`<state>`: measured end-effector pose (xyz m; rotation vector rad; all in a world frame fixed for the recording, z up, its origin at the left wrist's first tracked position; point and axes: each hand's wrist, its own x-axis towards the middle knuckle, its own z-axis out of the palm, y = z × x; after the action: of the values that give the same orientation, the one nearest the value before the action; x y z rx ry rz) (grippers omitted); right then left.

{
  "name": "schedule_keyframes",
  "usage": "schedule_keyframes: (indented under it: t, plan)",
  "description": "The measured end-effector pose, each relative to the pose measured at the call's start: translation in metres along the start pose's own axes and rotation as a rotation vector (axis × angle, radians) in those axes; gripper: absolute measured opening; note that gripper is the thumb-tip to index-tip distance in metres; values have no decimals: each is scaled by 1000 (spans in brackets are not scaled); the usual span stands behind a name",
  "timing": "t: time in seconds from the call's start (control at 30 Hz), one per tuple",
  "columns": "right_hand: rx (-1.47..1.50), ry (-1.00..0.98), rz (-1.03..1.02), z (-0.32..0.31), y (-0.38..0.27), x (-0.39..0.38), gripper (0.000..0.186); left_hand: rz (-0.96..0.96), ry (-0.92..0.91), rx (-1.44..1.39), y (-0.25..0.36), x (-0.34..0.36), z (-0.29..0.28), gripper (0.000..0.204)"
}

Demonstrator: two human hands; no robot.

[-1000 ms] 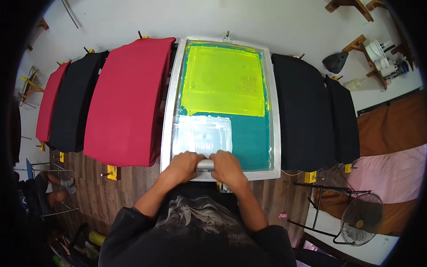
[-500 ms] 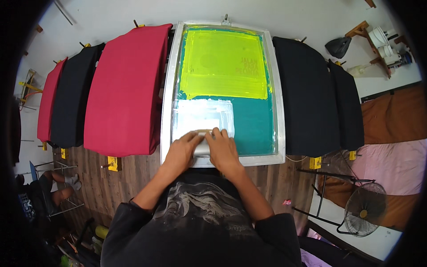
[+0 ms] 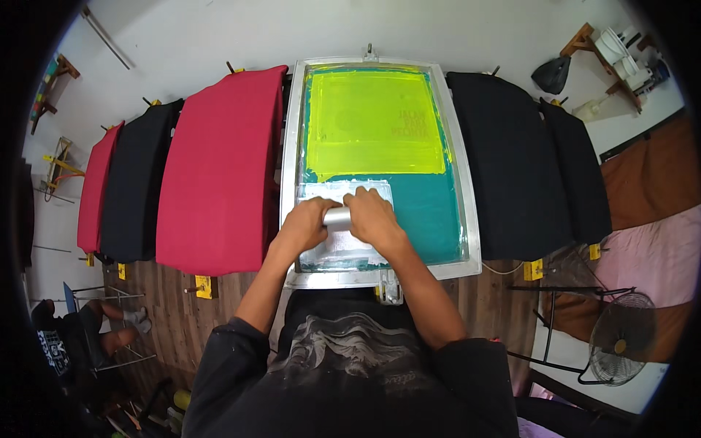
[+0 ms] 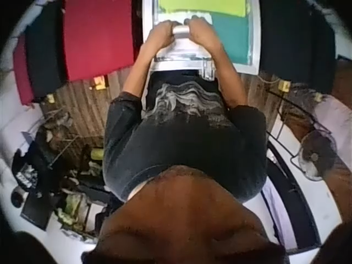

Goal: Applying ink to a screen using a squeegee to print a design onto a t-shirt.

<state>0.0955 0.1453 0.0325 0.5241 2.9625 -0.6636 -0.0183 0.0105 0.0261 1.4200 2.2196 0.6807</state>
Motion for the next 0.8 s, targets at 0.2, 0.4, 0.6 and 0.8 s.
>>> schedule_keyframes:
  t: [0.2, 0.4, 0.6, 0.8]
  plan:
    - [85, 39, -54, 13, -13, -46, 37, 1, 30, -52, 5, -47, 24, 54]
    - [113, -126, 13, 6, -27, -75, 33, 17, -186, -72, 22, -70, 6, 51]
    - [72, -70, 31, -9, -14, -33, 29, -10, -228, -7, 16, -24, -15, 42]
    - [-42, -51, -8, 2, 0, -23, 41, 59, 46, -41, 6, -19, 16, 45]
